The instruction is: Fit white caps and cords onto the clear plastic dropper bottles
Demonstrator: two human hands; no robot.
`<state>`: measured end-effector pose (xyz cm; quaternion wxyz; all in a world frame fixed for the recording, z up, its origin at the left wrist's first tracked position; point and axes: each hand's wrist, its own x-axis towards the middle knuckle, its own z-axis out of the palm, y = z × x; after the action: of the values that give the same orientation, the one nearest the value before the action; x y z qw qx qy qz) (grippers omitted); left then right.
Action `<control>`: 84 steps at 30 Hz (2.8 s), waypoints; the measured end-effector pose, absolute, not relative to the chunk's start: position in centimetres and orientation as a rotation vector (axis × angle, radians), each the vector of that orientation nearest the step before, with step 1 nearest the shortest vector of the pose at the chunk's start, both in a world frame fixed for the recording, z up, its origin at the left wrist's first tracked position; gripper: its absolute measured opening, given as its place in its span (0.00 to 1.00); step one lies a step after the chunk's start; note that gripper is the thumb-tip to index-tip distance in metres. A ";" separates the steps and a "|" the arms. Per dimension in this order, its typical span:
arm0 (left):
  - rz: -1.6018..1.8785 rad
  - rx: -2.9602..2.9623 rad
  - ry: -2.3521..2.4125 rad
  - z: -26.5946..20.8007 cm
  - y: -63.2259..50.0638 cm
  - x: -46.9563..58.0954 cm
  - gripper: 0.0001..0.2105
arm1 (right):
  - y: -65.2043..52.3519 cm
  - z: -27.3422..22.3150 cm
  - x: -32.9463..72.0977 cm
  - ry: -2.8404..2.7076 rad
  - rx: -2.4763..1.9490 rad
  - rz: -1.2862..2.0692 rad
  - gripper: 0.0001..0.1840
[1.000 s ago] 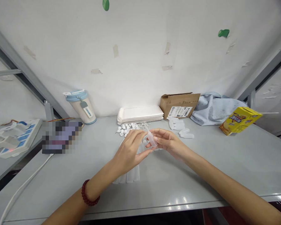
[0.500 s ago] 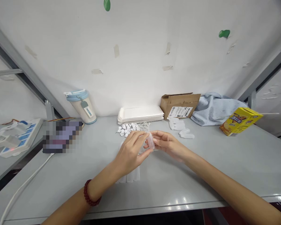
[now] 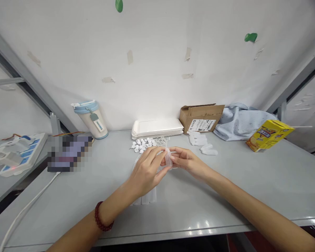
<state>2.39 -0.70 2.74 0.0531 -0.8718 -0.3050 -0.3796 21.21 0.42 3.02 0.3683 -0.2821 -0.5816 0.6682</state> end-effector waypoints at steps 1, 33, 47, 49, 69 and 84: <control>-1.149 -2.645 -0.928 2.8 -0.7 2.4 0.16 | 0.4 3.1 21.2 -1.515 -0.734 1.706 0.21; -0.777 -2.948 -1.059 2.7 -4.7 0.4 0.18 | -0.6 2.4 20.4 -1.934 -0.938 1.871 0.20; -0.682 -2.975 -1.083 1.5 -5.9 -0.2 0.17 | -1.1 2.3 20.3 -2.121 -1.001 1.890 0.20; -0.673 -2.976 -1.087 1.5 -5.8 -0.3 0.17 | -1.1 2.2 20.2 -2.124 -1.003 1.884 0.21; -0.628 -3.035 -1.132 1.9 -5.3 -0.7 0.17 | -1.0 2.1 20.3 -2.145 -0.970 1.865 0.14; -0.510 -3.046 -1.181 1.8 -5.3 -0.9 0.16 | -1.0 2.0 20.3 -2.154 -0.971 1.866 0.13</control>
<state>-0.91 -5.25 1.75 -0.0823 -0.9181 -0.3559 -0.1539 20.29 -0.98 1.97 0.0652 -0.3219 -0.7138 0.6185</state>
